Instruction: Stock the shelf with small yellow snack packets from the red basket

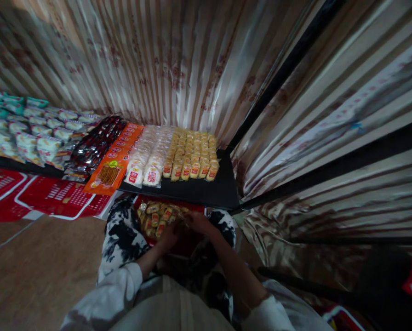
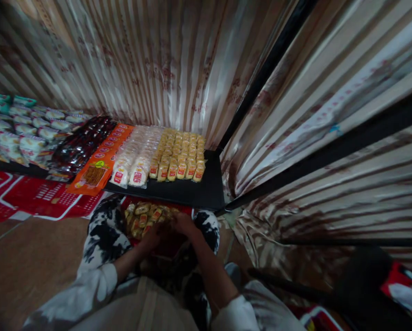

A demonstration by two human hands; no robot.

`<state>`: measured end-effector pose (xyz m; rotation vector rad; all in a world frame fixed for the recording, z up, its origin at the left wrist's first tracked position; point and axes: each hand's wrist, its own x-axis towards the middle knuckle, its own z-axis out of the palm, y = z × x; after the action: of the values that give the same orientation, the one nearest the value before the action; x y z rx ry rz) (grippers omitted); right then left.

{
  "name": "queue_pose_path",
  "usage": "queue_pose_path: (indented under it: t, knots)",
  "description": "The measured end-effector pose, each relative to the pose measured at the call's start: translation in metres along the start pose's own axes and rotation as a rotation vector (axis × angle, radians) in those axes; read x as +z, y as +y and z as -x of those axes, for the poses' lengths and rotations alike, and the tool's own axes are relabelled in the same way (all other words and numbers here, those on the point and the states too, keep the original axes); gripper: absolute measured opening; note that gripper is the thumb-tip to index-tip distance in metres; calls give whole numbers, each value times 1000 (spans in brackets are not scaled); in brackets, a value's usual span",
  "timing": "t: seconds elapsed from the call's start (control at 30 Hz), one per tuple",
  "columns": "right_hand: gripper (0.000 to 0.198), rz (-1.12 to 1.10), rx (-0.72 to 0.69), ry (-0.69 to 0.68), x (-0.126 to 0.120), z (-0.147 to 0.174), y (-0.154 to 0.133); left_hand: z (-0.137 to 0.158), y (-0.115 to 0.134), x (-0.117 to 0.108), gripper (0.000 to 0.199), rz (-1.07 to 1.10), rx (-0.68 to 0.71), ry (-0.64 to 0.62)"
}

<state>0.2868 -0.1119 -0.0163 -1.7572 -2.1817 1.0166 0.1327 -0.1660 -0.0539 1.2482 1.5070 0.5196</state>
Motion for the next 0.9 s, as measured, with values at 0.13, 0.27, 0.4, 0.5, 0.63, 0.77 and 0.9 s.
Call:
queue_pose_path:
  t: [0.13,0.27,0.4,0.5,0.63,0.77,0.9]
  knots:
    - [27,-145,-62,-66,-25,1,-7,5,12,-8,34,99,64,45]
    - [29,-283,-67,-58,-42,2,-11,17,33,-21,42,229,93,54]
    - [30,-508,-63,-33,-55,4,-13,29,59,-36,46,295,140,1]
    - [29,-604,-41,8,-65,6,-16,35,76,-43,47,261,251,25]
    - [32,-721,22,22,-74,7,-20,35,93,-46,40,114,395,137]
    - [40,-824,74,107,-78,8,-21,27,103,-41,32,134,393,210]
    - [48,-1026,73,134,-84,10,-19,14,113,-35,38,374,232,150]
